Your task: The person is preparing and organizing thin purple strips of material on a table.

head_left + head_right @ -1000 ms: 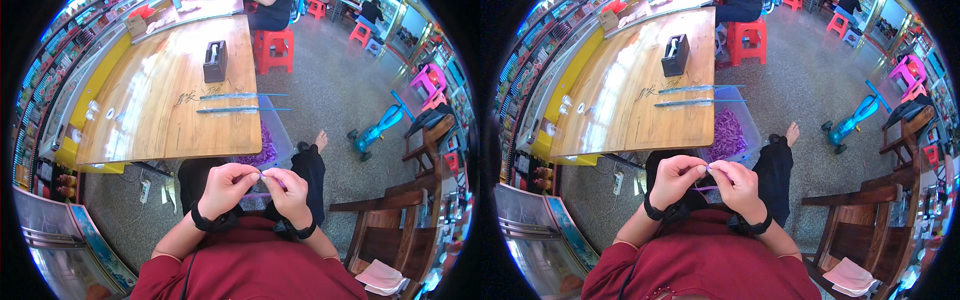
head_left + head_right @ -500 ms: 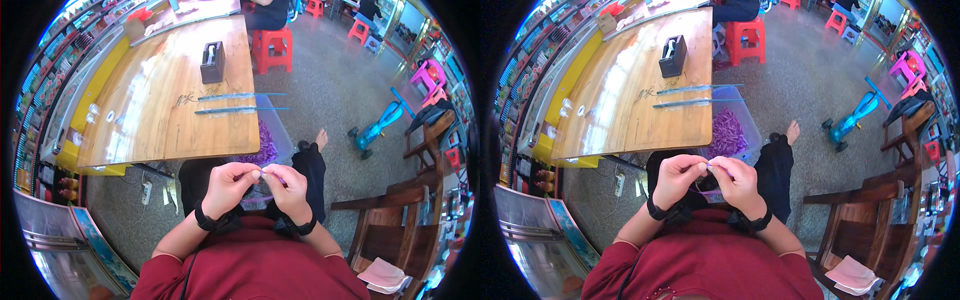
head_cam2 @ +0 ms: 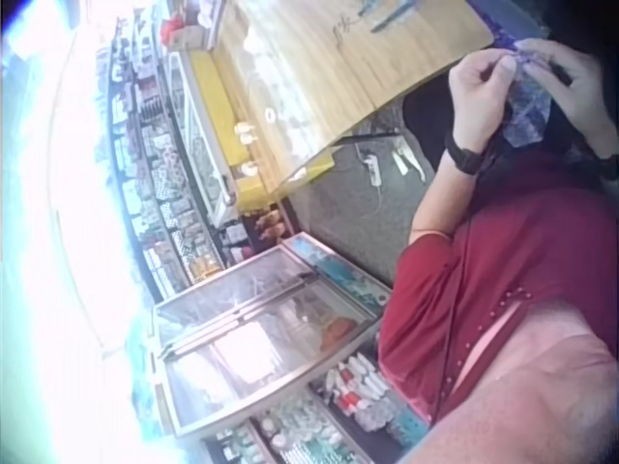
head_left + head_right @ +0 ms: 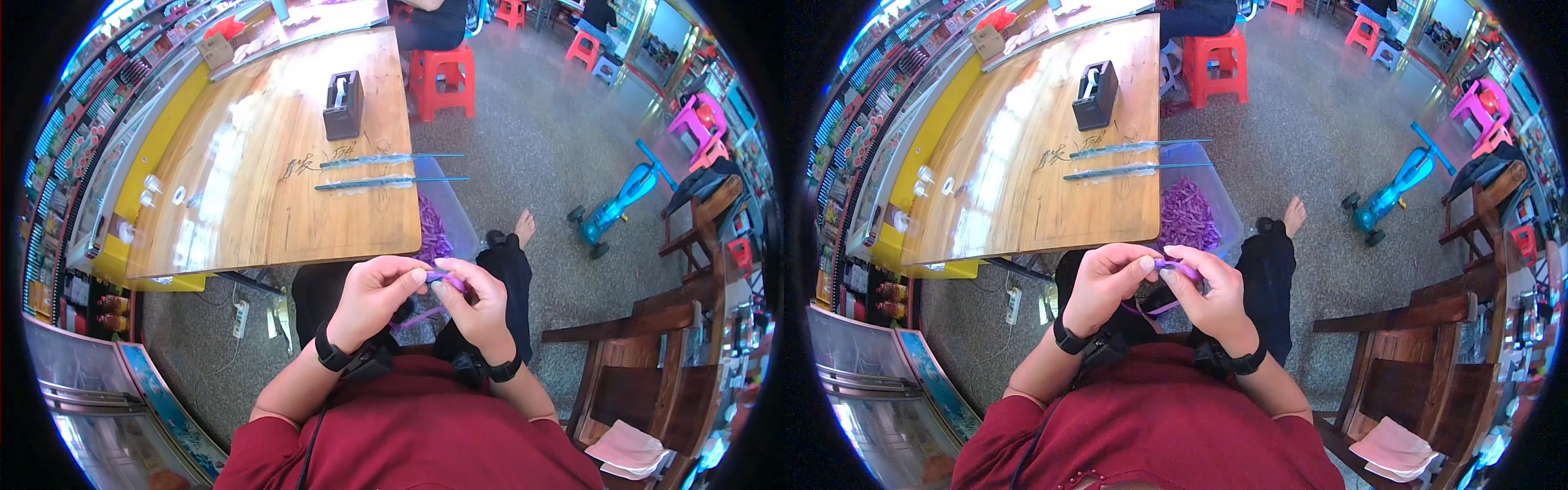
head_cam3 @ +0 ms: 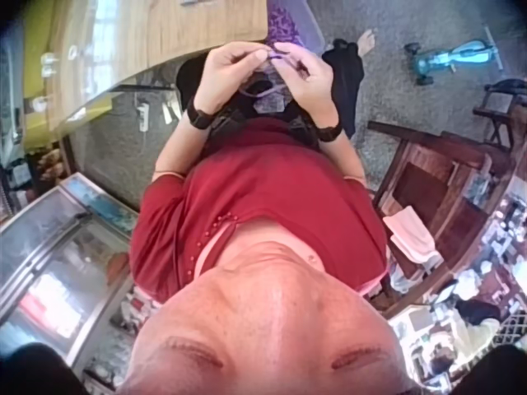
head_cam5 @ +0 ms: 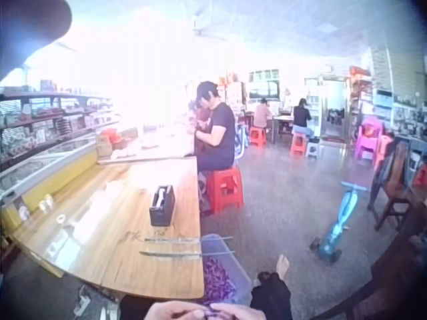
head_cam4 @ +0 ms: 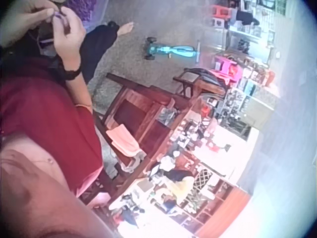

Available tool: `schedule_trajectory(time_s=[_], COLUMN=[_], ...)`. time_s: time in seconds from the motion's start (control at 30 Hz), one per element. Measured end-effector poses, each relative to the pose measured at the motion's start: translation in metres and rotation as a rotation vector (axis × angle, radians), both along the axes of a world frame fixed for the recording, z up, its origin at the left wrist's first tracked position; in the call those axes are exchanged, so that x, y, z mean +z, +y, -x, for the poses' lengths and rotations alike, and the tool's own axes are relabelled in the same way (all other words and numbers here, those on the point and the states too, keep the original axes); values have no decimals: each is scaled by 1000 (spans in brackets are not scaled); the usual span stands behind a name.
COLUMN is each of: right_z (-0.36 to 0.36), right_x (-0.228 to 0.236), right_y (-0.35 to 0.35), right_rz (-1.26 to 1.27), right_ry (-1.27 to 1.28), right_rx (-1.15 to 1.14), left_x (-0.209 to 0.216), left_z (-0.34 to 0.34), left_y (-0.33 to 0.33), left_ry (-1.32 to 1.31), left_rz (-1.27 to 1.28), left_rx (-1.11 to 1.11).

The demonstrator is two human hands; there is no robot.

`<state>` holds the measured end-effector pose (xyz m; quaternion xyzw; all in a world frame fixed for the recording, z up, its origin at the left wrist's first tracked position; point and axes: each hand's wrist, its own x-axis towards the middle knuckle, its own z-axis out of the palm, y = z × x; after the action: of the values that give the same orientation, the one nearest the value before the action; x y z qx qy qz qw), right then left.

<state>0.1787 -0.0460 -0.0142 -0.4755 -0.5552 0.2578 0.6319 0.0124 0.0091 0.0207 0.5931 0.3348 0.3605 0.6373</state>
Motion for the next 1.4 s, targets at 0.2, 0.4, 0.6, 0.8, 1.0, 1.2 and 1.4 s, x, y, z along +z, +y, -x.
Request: schedule_trajectory(time_s=[0.2, 0.4, 0.6, 0.8, 1.0, 1.2, 1.4], right_z=[-18, -54, -92, -116, -114, -96, -102], right_x=[1, 9, 12, 27, 41, 70, 60], right_y=[6, 33, 82, 132, 178, 216, 248], right_rz=[149, 131, 165, 127, 97, 413, 509], right_ry=[-74, -233, -232, -653, -832, -1005, -710], right_rx=[12, -45, -83, -211, -180, -33, 245], left_x=[-1, 6, 19, 54, 56, 41, 34], left_z=[-8, -33, -51, -56, -56, -50, -44], left_y=[9, 25, 59, 119, 167, 185, 189], left_ry=[5, 222, 343, 360, 457, 490, 558], left_rz=[-30, -211, -682, -665, -657, -692, -876], left_rx=[10, -114, -193, -174, -151, -86, -108])
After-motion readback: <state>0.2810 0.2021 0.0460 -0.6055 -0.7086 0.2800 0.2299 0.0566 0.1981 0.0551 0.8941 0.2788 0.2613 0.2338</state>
